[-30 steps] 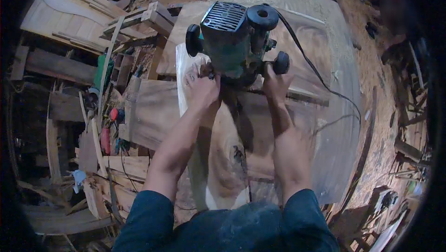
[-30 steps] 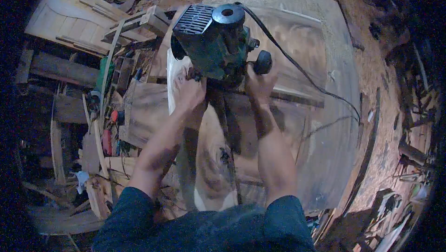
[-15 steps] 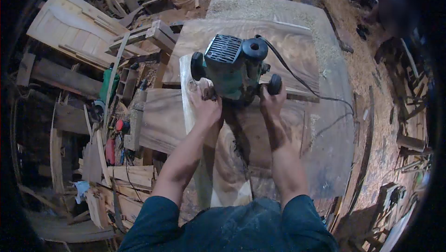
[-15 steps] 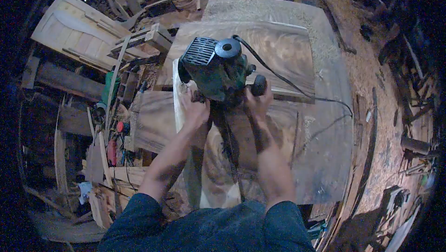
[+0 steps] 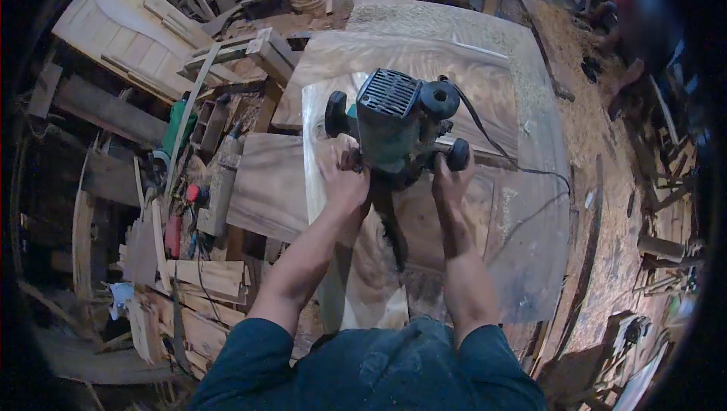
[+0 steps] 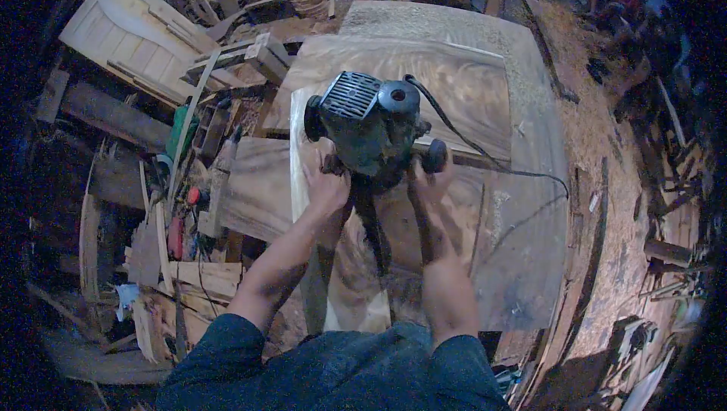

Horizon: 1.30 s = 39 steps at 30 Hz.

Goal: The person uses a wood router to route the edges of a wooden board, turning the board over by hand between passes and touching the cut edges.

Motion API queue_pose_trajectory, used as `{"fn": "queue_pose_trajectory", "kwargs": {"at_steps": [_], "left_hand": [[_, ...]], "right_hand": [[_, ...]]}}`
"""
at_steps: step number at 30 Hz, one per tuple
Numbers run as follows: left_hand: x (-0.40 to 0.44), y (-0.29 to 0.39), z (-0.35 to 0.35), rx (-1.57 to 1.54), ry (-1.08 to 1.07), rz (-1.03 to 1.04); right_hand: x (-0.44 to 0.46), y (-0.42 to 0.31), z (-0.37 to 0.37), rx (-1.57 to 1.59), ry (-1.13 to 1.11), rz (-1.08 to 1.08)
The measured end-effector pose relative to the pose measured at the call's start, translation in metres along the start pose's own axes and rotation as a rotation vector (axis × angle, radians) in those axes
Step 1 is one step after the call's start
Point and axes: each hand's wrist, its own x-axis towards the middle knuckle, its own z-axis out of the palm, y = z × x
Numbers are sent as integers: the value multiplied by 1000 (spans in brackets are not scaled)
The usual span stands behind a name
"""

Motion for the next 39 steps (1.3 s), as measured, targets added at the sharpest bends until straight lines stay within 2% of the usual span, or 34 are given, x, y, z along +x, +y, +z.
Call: {"fn": "queue_pose_trajectory", "kwargs": {"at_steps": [3,6,9,15,18,21,24,27,30,33,36,39], "left_hand": [[-7,2,0,-7,80,33],[-13,5,0,-51,121,9],[-19,4,9,-77,149,3],[-31,5,13,-85,121,-9],[-39,9,8,-145,72,-44],[-48,14,0,-136,45,-46],[-56,15,-2,-132,24,-44],[-67,18,-5,-100,14,-38],[-77,20,-3,-148,63,-34],[-89,24,-13,-170,26,-38],[-102,23,-2,-172,117,-3],[-112,25,2,-203,135,2]], "right_hand": [[-4,3,-4,-92,31,-82],[-12,-17,-3,49,-14,-13],[-15,-13,-15,-139,-50,-125],[-29,-3,-29,-22,-3,123],[-39,-11,-31,-100,39,101],[-45,-31,-31,-151,20,-14],[-49,-14,-39,-73,28,12],[-63,-34,-36,30,104,104],[-72,-43,-43,3,57,50],[-79,-23,-65,19,2,171],[-92,-46,-73,-25,-62,127],[-103,-34,-86,3,-45,102]]}}
